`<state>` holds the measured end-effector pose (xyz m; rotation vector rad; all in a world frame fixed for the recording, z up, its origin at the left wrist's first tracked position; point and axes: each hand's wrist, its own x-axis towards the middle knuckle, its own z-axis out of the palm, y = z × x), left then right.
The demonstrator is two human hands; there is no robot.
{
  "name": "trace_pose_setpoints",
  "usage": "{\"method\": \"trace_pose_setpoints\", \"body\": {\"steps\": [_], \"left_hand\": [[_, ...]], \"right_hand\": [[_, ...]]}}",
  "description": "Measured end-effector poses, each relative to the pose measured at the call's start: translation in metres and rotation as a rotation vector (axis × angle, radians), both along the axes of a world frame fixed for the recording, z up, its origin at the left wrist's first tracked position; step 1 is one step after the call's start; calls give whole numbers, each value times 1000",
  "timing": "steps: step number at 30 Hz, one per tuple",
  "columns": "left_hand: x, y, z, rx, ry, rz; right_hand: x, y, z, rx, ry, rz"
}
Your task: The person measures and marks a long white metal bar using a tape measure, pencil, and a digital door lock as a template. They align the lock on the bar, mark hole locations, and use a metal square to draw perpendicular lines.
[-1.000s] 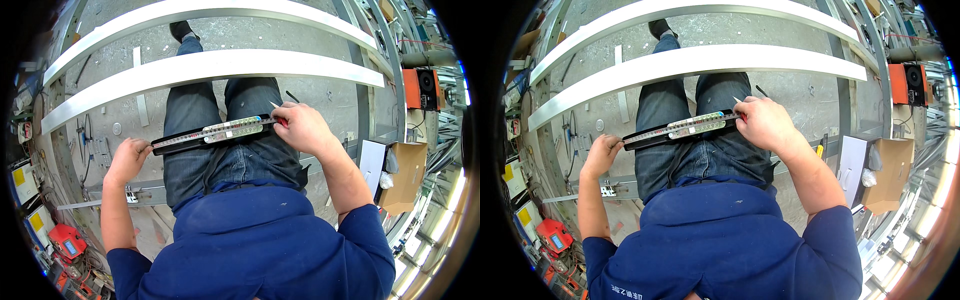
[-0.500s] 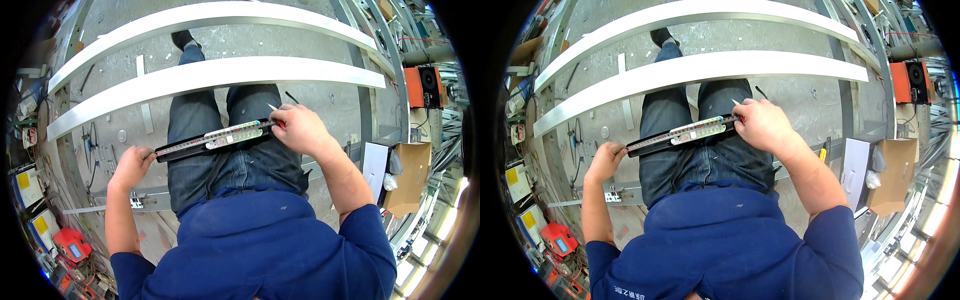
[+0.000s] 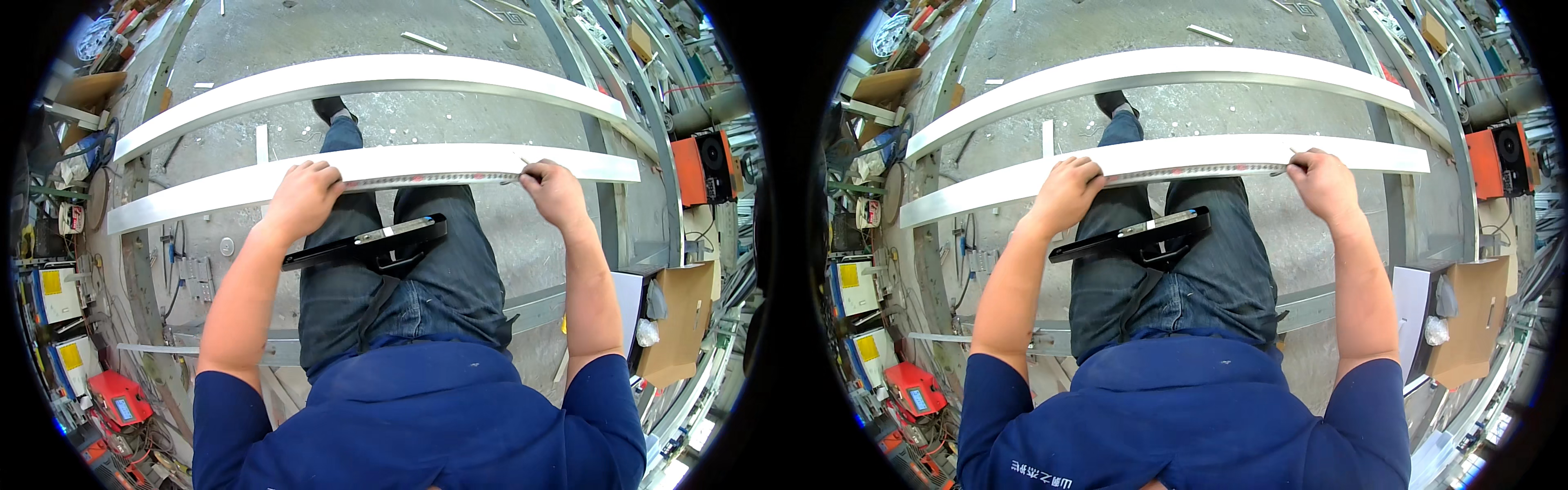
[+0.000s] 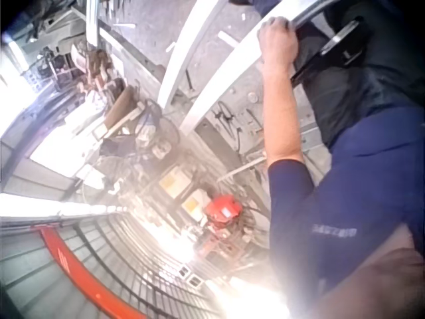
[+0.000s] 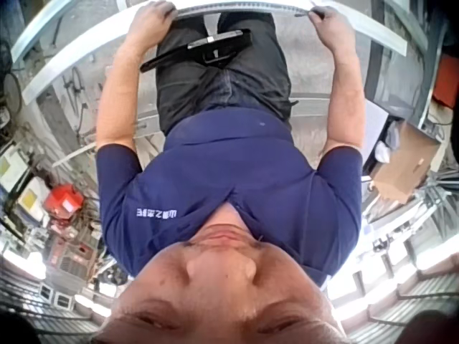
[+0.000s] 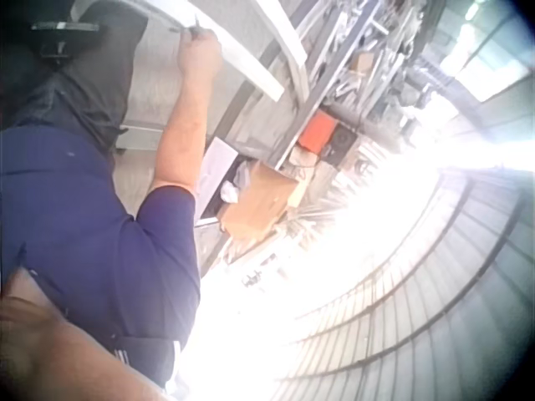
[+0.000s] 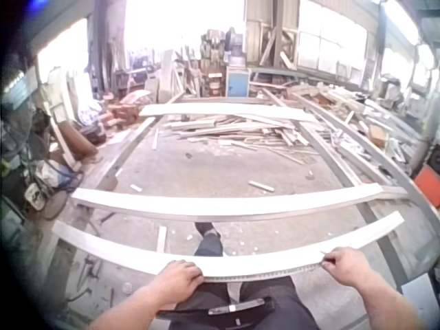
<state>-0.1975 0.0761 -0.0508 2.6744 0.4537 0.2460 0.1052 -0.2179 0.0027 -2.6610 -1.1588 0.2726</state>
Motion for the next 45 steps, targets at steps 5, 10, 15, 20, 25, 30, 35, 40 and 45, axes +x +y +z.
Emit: {"method": "trace_pose_setpoints", "body": {"steps": [5, 10, 15, 20, 25, 30, 35, 40, 45], "left_hand": [[53, -1, -19, -68, -91, 38], [62, 2, -42, 56, -131, 74], [59, -4, -46, 128, -183, 54], [57, -5, -41, 173, -174, 39], [59, -3, -38, 173, -109, 43], [58, -2, -38, 143, -109, 49], [58, -1, -39, 135, -126, 43], [60, -2, -42, 105, -179, 29], [58, -8, -34, 74, -193, 60]], "right_hand": [[45, -4, -22, 11, -51, -74], [52, 2, -32, 28, -92, -75], [51, -3, -47, 72, -108, -72], [48, -5, -56, 78, -146, -69], [48, -7, -62, 89, -173, -60], [46, -6, -64, 85, -181, -58], [46, -6, -64, 92, -185, -68], [46, -5, -57, 38, -166, -77], [50, -2, -63, 69, -177, -112]]}}
